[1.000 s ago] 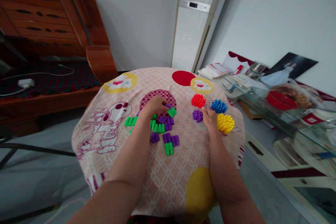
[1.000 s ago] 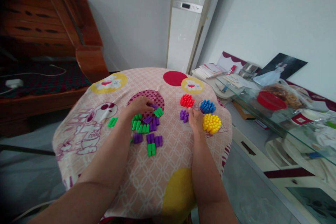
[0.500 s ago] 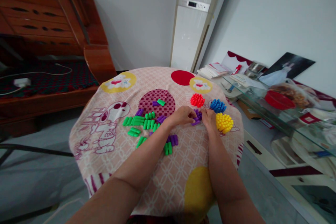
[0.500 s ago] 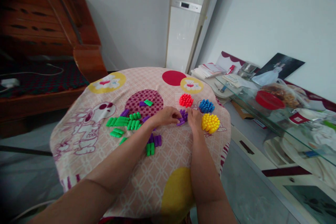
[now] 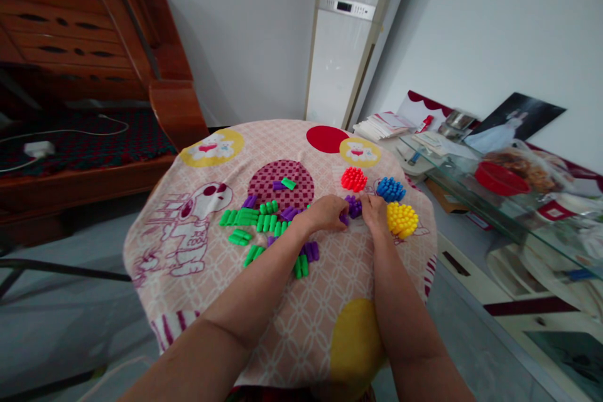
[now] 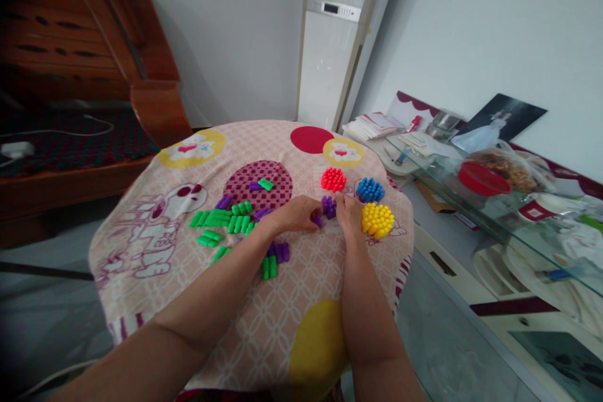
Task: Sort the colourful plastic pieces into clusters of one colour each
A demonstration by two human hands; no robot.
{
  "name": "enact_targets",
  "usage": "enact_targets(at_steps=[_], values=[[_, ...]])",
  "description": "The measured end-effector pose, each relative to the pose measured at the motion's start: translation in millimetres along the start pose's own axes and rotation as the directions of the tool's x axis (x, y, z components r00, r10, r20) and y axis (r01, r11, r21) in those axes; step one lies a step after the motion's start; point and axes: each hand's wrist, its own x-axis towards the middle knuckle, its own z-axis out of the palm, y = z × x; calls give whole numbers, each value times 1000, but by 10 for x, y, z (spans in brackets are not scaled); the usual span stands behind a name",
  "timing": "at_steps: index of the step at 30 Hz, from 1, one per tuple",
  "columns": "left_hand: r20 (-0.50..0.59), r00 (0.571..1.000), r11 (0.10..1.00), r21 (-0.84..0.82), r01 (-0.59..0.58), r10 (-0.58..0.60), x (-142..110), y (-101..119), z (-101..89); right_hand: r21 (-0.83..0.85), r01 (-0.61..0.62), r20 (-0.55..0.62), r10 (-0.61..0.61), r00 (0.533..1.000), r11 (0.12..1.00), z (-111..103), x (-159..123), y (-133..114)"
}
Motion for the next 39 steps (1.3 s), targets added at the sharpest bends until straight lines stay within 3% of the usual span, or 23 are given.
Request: enact_targets(at_steps=[6,14,21,25,31,39], values=[[-67,995,991,109,82,-75,14,67,69,22,14,-9,-14,1000,1000,-23,-10,-31],[-100,995,1000,-4,29,-29,88,-54,156,-12,8,-1,-8,1000,1000,-45,-13,-69],[-230,969,993,-96,66,-87,96,-52,219,-31,-8,12,8,1000,999,-54,-15,-63],[-218,968,986,-134,98,-126,83,-49,196,-7,-2,9,2,1000,1000,-63,-18,-65],[-113,983,986,-103,130,-142,88,31,193,11,-24,-1,24,1000,1000,-74,-20,-95],[-132,981,990,6,144,-142,101,150,315,5,-40,27,40,999,999,-67,-9,-102]])
